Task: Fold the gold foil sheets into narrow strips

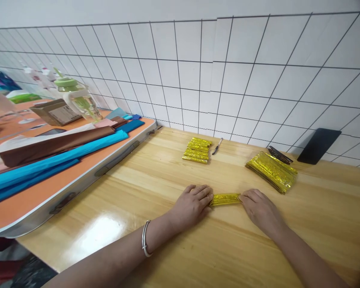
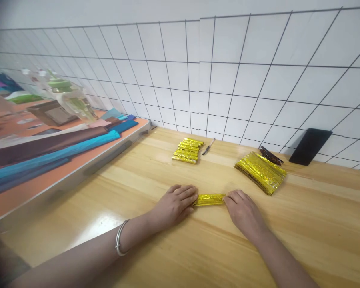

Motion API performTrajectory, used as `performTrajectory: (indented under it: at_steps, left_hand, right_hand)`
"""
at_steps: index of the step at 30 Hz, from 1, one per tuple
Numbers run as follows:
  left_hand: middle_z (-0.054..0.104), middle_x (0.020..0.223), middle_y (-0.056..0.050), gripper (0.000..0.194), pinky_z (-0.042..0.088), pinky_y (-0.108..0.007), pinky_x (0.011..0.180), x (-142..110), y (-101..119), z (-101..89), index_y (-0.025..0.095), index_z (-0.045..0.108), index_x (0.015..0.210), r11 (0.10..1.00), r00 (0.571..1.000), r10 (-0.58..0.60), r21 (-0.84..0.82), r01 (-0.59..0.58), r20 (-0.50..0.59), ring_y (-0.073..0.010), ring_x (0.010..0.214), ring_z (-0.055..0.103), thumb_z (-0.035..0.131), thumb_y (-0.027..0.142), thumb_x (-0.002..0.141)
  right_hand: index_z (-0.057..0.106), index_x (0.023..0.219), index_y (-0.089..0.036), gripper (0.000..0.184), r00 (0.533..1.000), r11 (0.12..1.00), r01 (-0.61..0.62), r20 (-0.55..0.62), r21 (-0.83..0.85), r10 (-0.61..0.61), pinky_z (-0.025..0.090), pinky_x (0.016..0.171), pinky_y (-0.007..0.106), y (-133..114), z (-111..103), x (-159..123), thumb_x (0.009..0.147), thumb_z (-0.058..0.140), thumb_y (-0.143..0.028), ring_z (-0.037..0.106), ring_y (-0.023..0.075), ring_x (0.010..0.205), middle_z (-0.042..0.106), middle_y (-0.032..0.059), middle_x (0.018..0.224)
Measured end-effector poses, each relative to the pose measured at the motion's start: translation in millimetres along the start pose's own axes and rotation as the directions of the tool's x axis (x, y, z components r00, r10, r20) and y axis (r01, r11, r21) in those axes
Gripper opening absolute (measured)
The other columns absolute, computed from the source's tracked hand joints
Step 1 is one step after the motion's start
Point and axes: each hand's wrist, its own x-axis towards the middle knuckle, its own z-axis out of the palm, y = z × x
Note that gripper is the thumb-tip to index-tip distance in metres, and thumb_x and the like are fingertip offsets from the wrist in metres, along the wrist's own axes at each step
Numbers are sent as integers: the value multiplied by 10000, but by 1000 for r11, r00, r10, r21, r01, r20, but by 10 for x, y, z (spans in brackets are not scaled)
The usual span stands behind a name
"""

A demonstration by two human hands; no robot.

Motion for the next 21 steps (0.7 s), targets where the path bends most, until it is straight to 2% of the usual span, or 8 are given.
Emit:
performTrajectory:
  at_steps: [4, 7, 10, 15, 18, 21]
  left_hand:
    - [589, 1130, -61, 297, 371, -354, 899, 74, -90, 22, 219, 522, 1179, 1000, 1000, 7, -29, -7, -9, -203, 1059, 497, 422, 289, 908]
    - [609, 1062, -65, 288, 410, -326, 843, 60, -116, 85, 208, 531, 1170, 997, 999, 24, -66, -26, -29, -189, 978, 525, 417, 244, 908]
    - [616, 1074, -67, 300, 419, -335, 845, 21, -107, 143, 193, 511, 1188, 996, 997, 56, -60, -59, -49, -192, 983, 531, 401, 197, 910]
    - [609, 1126, -75, 290, 417, -370, 870, 17, -62, 156, 166, 500, 1179, 994, 992, 107, -15, -108, -62, -208, 1026, 531, 385, 170, 913]
    - [605, 1130, -69, 259, 428, -366, 879, 32, -58, 130, 179, 531, 1134, 992, 992, 123, -12, -123, -43, -208, 1037, 530, 391, 187, 916]
    - [624, 1081, -73, 256, 452, -347, 870, 17, -44, 99, 184, 536, 1126, 991, 991, 135, -18, -135, 4, -195, 998, 558, 387, 190, 918]
  right_hand:
    - [628, 1013, -185, 220, 1000, 999, 3, -21, 42, -3, 468, 779, 351, -6, 11, -5, 883, 452, -164, 522, 210, 923, 618, 86, 957]
    - [630, 1006, -184, 211, 999, 994, 0, -35, 110, 4, 475, 776, 348, 4, 2, 1, 887, 455, -190, 523, 206, 912, 615, 85, 953]
    - [628, 1010, -186, 210, 1000, 989, -4, -16, 147, 7, 475, 786, 352, 3, -27, 11, 881, 462, -189, 522, 208, 916, 612, 84, 957]
    - [635, 992, -177, 216, 999, 995, -36, -25, 92, 38, 471, 789, 377, -83, -44, 16, 878, 452, -170, 531, 224, 908, 617, 96, 945]
    - [637, 985, -176, 221, 999, 996, -37, -22, 77, 39, 468, 790, 387, -128, -25, 11, 877, 444, -155, 530, 230, 902, 616, 97, 930]
    - [627, 1007, -179, 217, 999, 990, -29, -11, 137, 31, 467, 797, 387, -115, -19, 10, 882, 449, -179, 523, 230, 915, 611, 97, 947]
